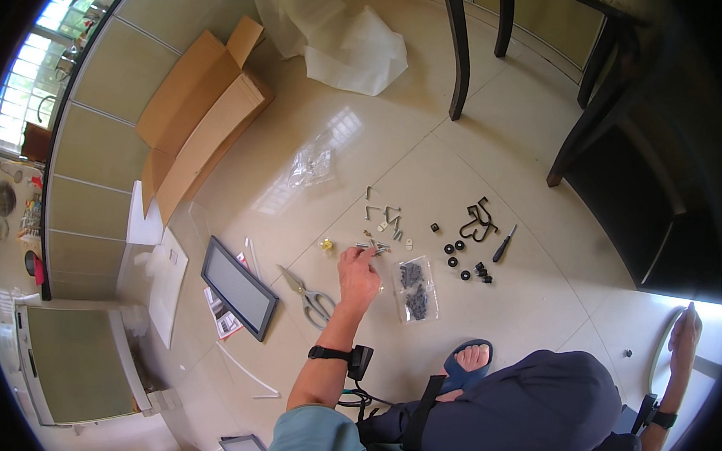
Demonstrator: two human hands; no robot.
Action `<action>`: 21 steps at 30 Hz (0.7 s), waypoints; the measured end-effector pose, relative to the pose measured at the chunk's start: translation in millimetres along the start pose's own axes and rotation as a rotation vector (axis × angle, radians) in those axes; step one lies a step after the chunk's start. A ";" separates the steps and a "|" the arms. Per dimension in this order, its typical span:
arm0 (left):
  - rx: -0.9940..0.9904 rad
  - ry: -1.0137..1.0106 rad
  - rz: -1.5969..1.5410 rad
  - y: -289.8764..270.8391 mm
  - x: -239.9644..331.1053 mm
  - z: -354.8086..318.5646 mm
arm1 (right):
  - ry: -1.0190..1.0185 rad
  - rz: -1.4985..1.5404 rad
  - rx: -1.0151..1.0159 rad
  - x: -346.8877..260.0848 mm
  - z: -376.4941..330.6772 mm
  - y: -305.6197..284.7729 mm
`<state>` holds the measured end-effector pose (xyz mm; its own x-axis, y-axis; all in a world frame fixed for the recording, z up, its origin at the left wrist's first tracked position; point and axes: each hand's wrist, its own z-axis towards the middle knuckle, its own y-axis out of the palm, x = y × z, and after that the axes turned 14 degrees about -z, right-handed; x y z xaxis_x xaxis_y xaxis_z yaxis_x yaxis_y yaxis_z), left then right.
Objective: The person assembles a small shelf unit by hand and using a screwdriver, attaching panels with screws and connectors.
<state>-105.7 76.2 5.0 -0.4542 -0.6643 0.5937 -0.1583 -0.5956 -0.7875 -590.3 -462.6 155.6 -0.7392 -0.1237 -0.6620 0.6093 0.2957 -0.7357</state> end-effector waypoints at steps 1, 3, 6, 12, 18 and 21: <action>0.001 0.000 0.002 0.0 -2.5 0.1 | 0.010 -0.002 -0.002 0.5 0.3 0.7; 0.094 -0.122 -0.098 1.4 -8.1 1.4 | 0.005 0.003 -0.027 -1.9 1.2 3.1; 0.111 -0.084 -0.069 -3.3 -6.7 12.1 | -0.023 -0.003 -0.048 -1.0 3.2 6.4; -0.028 0.064 -0.037 6.1 12.6 52.0 | -0.058 0.000 -0.017 1.1 -2.2 -2.9; -0.388 -0.021 0.059 1.1 -0.8 67.8 | 0.140 0.068 0.029 -47.6 -23.8 23.3; -0.412 0.027 0.069 1.2 -1.8 74.0 | 0.137 0.075 -0.047 -81.4 -30.5 22.2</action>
<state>-40.2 43.3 15.3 -0.4981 -0.6811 0.5366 -0.4615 -0.3156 -0.8291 -525.4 -417.2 197.6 -0.7263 0.0298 -0.6867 0.6526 0.3434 -0.6754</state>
